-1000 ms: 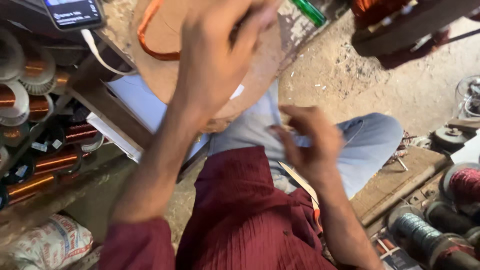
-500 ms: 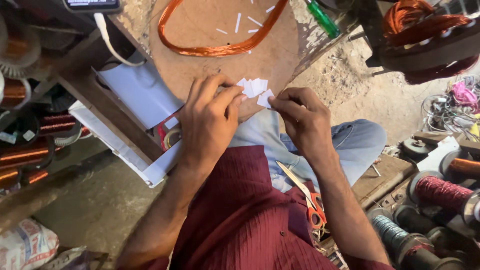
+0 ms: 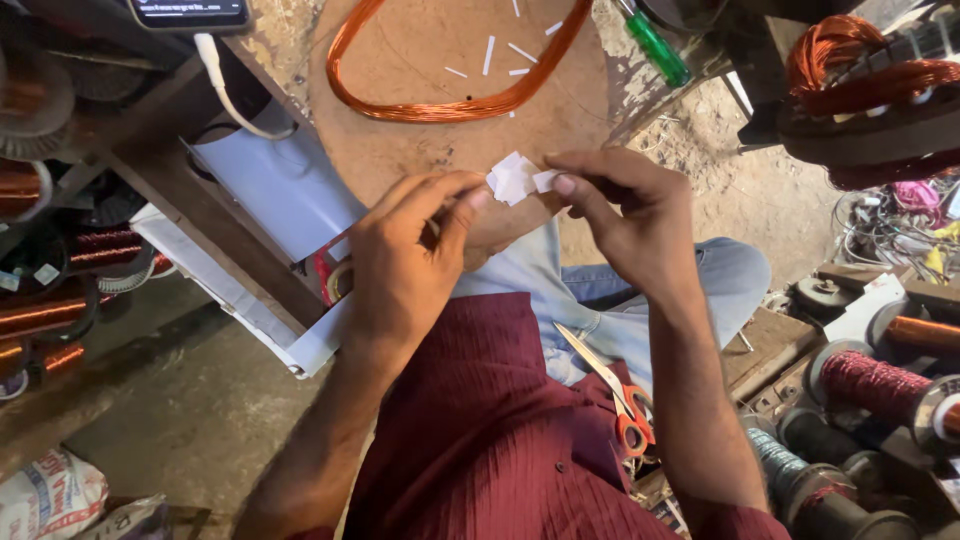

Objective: The person winds copper wire around a stator core, inserting small white paper spacers between the windings to separate the coils. The person uses both hands to guide the wire and place the spacers.

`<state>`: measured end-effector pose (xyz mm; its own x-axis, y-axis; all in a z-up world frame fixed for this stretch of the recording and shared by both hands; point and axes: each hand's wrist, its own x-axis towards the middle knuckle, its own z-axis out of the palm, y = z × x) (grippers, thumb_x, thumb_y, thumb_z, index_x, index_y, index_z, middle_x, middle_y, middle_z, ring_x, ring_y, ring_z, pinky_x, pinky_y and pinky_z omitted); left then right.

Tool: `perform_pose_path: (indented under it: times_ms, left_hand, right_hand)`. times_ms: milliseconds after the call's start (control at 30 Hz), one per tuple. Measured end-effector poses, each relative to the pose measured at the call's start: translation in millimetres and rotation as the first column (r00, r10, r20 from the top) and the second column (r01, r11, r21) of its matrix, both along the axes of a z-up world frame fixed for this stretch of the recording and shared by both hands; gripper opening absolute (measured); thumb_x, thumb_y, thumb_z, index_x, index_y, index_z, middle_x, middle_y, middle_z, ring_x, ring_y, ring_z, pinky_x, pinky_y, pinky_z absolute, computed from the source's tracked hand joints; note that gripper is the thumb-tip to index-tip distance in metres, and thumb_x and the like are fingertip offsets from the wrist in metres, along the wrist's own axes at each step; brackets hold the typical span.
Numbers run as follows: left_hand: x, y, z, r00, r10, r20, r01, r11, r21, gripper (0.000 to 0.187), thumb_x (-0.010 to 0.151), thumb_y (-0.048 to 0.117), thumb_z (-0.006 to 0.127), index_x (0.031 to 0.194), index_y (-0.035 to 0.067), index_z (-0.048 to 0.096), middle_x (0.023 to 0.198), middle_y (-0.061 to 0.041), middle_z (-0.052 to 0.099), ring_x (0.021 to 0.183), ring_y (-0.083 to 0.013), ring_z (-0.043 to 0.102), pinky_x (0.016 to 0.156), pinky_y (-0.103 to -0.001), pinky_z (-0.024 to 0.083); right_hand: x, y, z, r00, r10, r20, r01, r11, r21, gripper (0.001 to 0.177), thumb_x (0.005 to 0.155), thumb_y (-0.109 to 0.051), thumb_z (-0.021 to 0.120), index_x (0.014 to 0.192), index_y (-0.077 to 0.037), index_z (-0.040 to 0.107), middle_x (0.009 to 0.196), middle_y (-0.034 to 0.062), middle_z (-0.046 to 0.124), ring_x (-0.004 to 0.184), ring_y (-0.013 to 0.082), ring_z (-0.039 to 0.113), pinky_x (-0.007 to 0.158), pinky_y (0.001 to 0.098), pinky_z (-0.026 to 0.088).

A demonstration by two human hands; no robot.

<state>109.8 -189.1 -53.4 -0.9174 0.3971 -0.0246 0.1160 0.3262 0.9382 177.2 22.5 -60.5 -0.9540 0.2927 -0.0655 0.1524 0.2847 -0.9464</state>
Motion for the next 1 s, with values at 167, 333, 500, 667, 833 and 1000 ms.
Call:
perform_pose_path:
  times_ms: [167,333,500,667,833,1000]
  left_hand:
    - [11,20,-5,0.909,-0.277,0.311,0.037,0.799,0.601,0.039,0.099,0.009,0.075,0.135,0.002,0.063,0.112,-0.004,0.072,0.097,-0.0066,0.069,0.088,-0.023,0.059]
    - [23,29,-8,0.930,-0.248,0.269,0.034,0.790,0.612,0.028,0.101,0.002,0.073,0.129,-0.001,0.069,0.112,-0.005,0.072,0.096,-0.0077,0.069,0.080,-0.020,0.056]
    - [32,34,-4,0.990,-0.141,0.009,0.116,0.846,0.520,0.011,0.108,-0.003,0.066,0.118,0.001,0.070,0.109,-0.004,0.069,0.097,-0.0089,0.071,0.087,-0.021,0.060]
    - [33,42,1,0.980,-0.164,-0.112,0.198,0.866,0.459,0.015,0.107,-0.009,0.064,0.118,0.000,0.070,0.108,-0.008,0.068,0.096,-0.0131,0.072,0.086,-0.023,0.062]
    - [34,50,16,0.966,-0.257,0.031,0.206,0.836,0.508,0.020,0.104,-0.011,0.062,0.118,0.001,0.069,0.112,-0.008,0.068,0.094,-0.0143,0.075,0.080,-0.023,0.060]
    - [37,60,26,0.946,-0.275,-0.173,0.318,0.894,0.315,0.013,0.105,-0.010,0.065,0.112,-0.001,0.069,0.104,-0.008,0.069,0.084,-0.0122,0.073,0.074,-0.022,0.060]
  right_hand:
    - [22,-5,2,0.990,-0.131,-0.046,0.119,0.972,-0.204,0.027,0.094,0.008,0.077,0.121,0.005,0.072,0.099,0.0093,0.075,0.089,0.0121,0.072,0.079,0.0248,0.059]
    - [40,-18,12,0.972,-0.227,-0.064,0.207,0.952,-0.224,0.028,0.092,0.013,0.075,0.119,0.005,0.072,0.099,0.0098,0.075,0.088,0.0121,0.072,0.078,0.0235,0.060]
    - [50,-26,15,0.967,-0.226,-0.116,0.220,0.974,-0.063,0.020,0.092,0.016,0.069,0.108,0.006,0.075,0.101,0.0132,0.076,0.086,0.0138,0.071,0.075,0.0234,0.058]
    - [59,-23,13,0.949,-0.249,-0.193,0.239,0.968,-0.074,0.017,0.093,0.017,0.071,0.105,0.005,0.074,0.107,0.0141,0.074,0.087,0.0142,0.071,0.074,0.0234,0.058]
    - [68,-12,23,0.941,-0.288,-0.179,0.261,0.952,-0.161,0.020,0.095,0.017,0.067,0.110,0.006,0.073,0.109,0.0134,0.073,0.089,0.0147,0.072,0.077,0.0251,0.059]
    - [76,-4,32,0.943,-0.161,-0.291,0.173,0.985,0.017,0.022,0.089,0.019,0.069,0.105,0.004,0.072,0.104,0.0109,0.073,0.090,0.0169,0.073,0.078,0.0251,0.060]
